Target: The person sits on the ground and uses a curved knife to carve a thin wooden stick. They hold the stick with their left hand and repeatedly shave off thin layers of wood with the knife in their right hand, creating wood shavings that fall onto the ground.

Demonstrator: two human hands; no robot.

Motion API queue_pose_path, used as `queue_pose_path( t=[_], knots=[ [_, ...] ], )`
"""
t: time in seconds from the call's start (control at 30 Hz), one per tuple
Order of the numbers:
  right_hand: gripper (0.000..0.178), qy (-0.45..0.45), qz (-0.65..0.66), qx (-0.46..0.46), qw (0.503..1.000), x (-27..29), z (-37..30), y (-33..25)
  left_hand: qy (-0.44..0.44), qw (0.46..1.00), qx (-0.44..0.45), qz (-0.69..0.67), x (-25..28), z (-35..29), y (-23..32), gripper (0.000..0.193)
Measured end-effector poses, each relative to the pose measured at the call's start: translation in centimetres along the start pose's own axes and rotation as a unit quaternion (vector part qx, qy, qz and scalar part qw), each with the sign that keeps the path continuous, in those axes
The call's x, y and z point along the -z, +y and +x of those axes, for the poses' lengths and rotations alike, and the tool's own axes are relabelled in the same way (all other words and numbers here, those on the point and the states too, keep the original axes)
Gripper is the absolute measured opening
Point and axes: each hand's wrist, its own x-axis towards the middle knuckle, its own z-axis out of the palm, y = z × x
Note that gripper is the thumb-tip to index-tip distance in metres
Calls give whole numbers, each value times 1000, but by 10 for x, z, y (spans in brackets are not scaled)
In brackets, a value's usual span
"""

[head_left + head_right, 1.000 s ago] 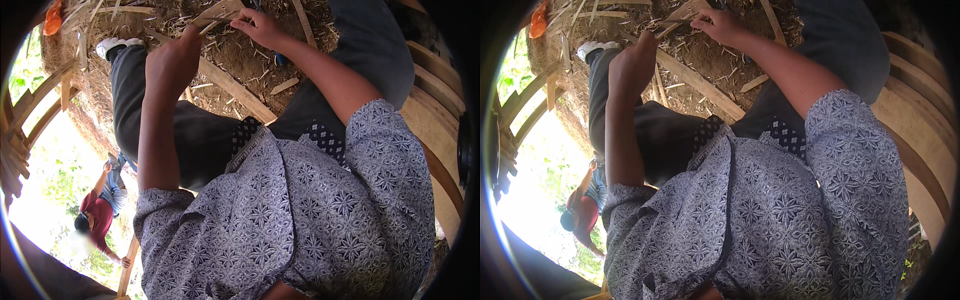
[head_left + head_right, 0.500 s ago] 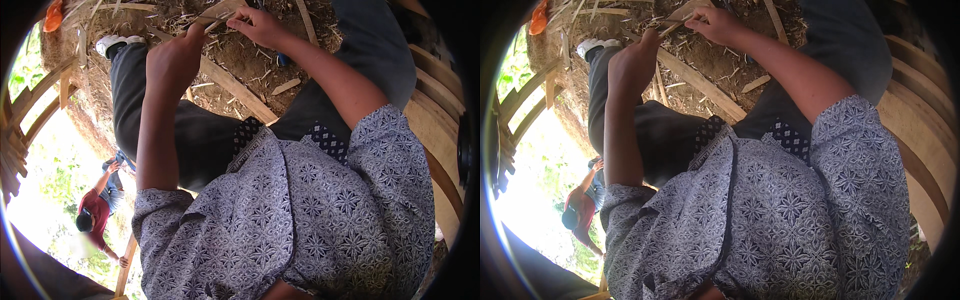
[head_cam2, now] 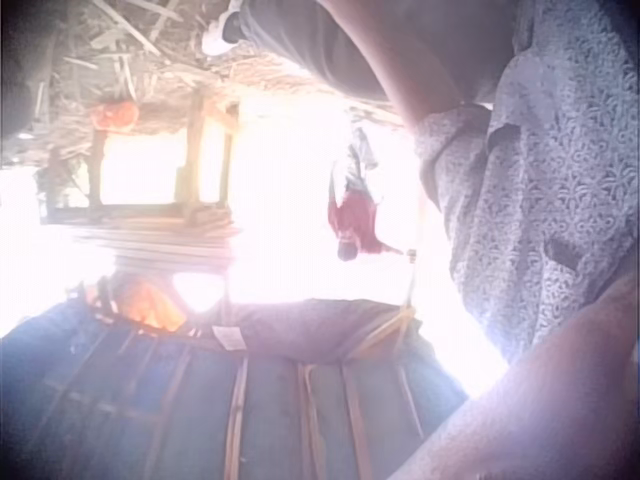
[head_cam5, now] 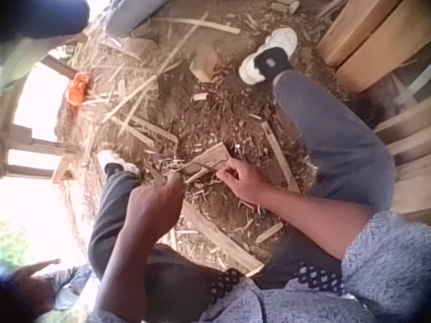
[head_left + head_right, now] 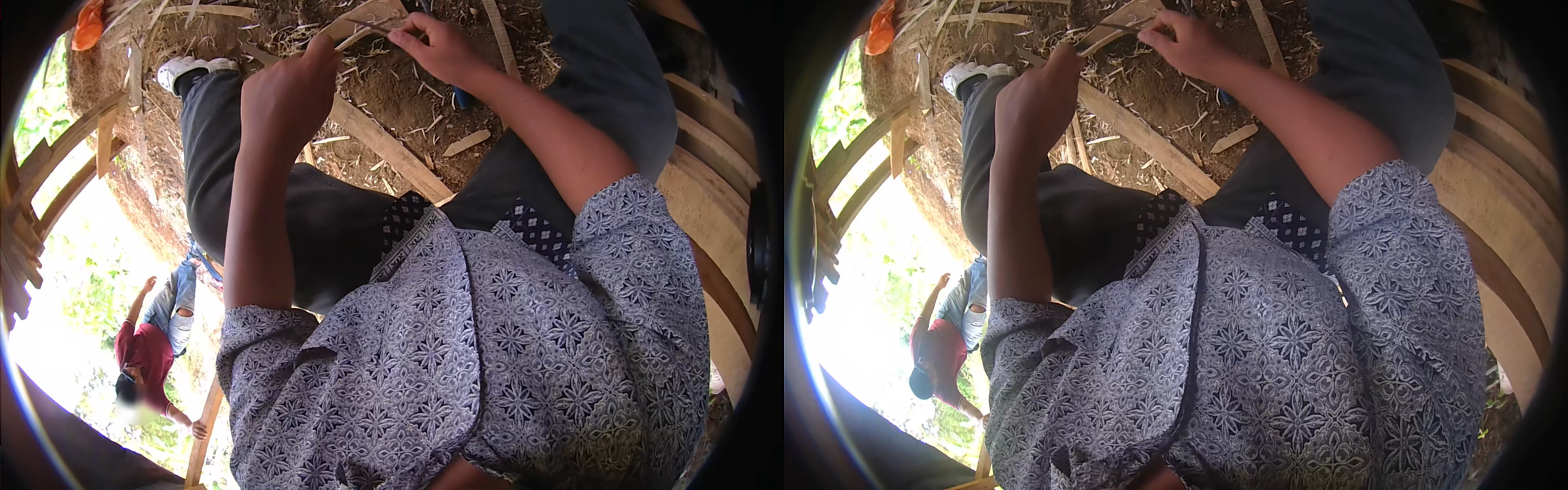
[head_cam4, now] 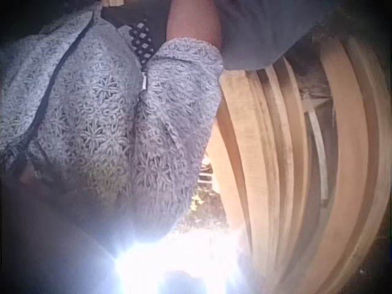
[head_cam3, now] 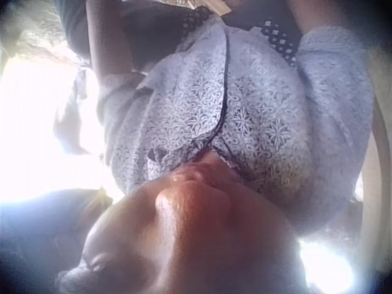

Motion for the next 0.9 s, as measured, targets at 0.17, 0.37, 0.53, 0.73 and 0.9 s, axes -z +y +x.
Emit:
queue_pose_path(
  t=[0.17,0.37,0.53,0.73,0.9],
  knots=[
    [34,-3,74,10,997,-13,6,-15,40,999,-22,-1,-4,1,-6,15],
    [32,8,-53,16,998,5,7,66,-12,1000,14,-17,6,1,-1,18],
    [33,19,-13,22,1000,4,-1,26,51,999,-14,2,-10,1,-8,18],
    [25,-41,127,-76,988,8,9,-55,53,998,-31,-7,-6,3,-8,17],
    [31,2,-72,1,997,1,10,84,-3,1000,-1,-26,6,4,4,18]
  ],
)
